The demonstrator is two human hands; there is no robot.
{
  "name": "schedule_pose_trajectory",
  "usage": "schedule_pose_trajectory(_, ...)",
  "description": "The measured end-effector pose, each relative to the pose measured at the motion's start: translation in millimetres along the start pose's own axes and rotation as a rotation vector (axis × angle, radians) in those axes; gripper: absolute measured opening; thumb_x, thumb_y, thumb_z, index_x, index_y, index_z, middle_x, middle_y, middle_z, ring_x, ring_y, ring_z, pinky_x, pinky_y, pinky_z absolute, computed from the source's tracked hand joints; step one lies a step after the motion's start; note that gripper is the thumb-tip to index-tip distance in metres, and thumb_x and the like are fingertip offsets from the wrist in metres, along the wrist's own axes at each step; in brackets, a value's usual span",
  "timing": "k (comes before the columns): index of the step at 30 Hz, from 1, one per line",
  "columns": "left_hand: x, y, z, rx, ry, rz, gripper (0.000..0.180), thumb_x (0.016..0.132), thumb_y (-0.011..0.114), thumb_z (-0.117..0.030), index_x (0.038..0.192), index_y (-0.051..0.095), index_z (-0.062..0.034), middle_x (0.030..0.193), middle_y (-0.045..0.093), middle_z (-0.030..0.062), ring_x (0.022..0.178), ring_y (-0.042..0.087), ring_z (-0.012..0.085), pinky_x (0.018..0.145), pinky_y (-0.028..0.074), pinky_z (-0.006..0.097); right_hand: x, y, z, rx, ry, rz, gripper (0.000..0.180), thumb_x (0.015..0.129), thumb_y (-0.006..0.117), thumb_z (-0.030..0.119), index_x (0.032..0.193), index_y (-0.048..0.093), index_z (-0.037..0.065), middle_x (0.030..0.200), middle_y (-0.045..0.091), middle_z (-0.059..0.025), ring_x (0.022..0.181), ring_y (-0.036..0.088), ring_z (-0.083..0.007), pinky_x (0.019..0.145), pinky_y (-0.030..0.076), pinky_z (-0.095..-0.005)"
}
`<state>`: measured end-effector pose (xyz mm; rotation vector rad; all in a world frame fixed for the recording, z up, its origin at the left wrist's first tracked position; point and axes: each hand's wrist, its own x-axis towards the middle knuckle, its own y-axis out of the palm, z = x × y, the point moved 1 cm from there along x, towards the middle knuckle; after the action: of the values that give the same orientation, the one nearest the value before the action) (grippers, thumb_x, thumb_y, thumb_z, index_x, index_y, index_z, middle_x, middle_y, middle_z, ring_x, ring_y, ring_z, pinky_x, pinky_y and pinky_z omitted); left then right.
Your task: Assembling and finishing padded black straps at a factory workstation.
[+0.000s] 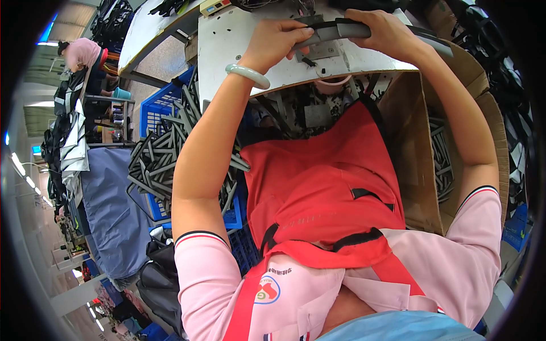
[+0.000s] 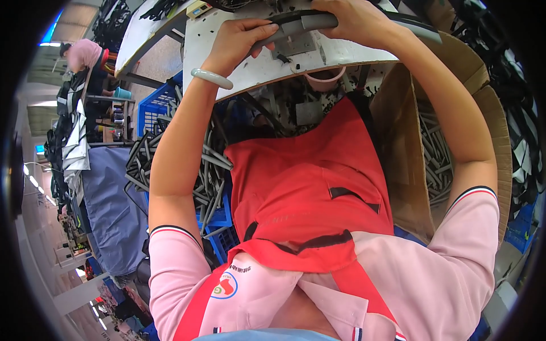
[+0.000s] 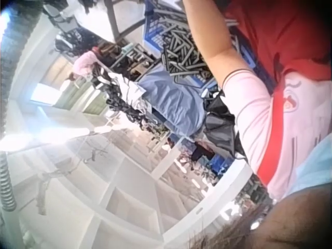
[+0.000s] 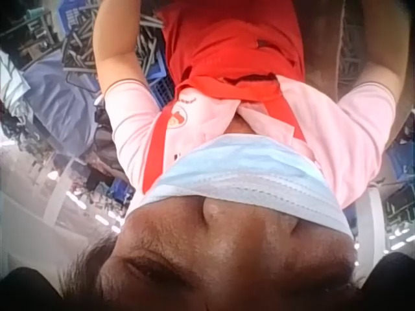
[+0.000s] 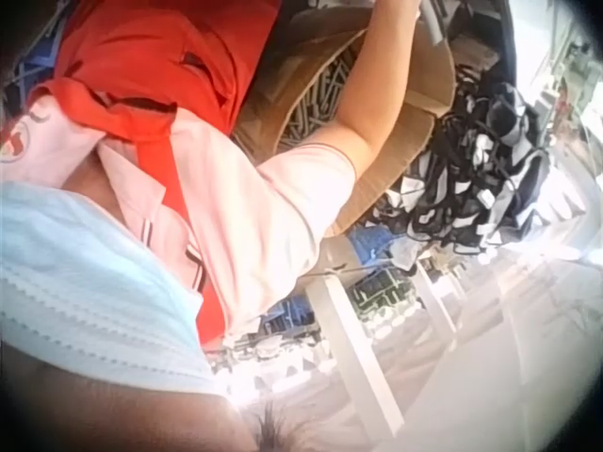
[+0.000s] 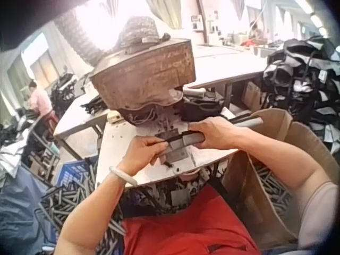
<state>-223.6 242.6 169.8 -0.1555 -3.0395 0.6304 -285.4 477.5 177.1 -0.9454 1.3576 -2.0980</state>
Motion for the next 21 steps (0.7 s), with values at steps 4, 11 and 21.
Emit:
schedule_pose_trajectory(4,6.7,-1.2,1.3,0.004,0.000,0.001,0.032,0.089,0.069,-0.020,0.110,0.069,0.0035,0.074,0.069,0.0101,0.050,0.046,0.0061,0.049,0.038,0.019,5.6,-9.0,3.8,0.008,0.027,0.042,0.039,0.080,0.071,0.017,0.114,0.057,0.003,0.093,0.066,-0.0177,0.086,0.062,-0.0384,0.076,0.049,-0.0413)
schedule_pose_trajectory(11,11.9,-7.1,0.0,-0.073,0.006,-0.003,0.029,0.090,0.067,-0.018,0.109,0.069,0.0040,0.075,0.069,0.0107,0.052,0.046,0.0065,0.053,0.038,0.020,14.2,-24.0,9.5,-0.040,0.096,0.133,0.047,0.077,0.071,0.029,0.115,0.061,0.003,0.092,0.067,-0.0236,0.088,0.065,-0.0396,0.075,0.051,-0.0445)
schedule_pose_trajectory(21,17.9,-23.6,12.4,-0.317,-0.006,-0.190,0.025,0.089,0.066,-0.018,0.095,0.071,0.0056,0.074,0.070,0.0081,0.062,0.060,0.0126,0.057,0.046,0.028,11.5,-25.6,-7.2,-0.001,0.325,-0.058,0.057,0.075,0.073,0.032,0.119,0.058,-0.002,0.102,0.066,-0.0249,0.095,0.064,-0.0393,0.081,0.050,-0.0421)
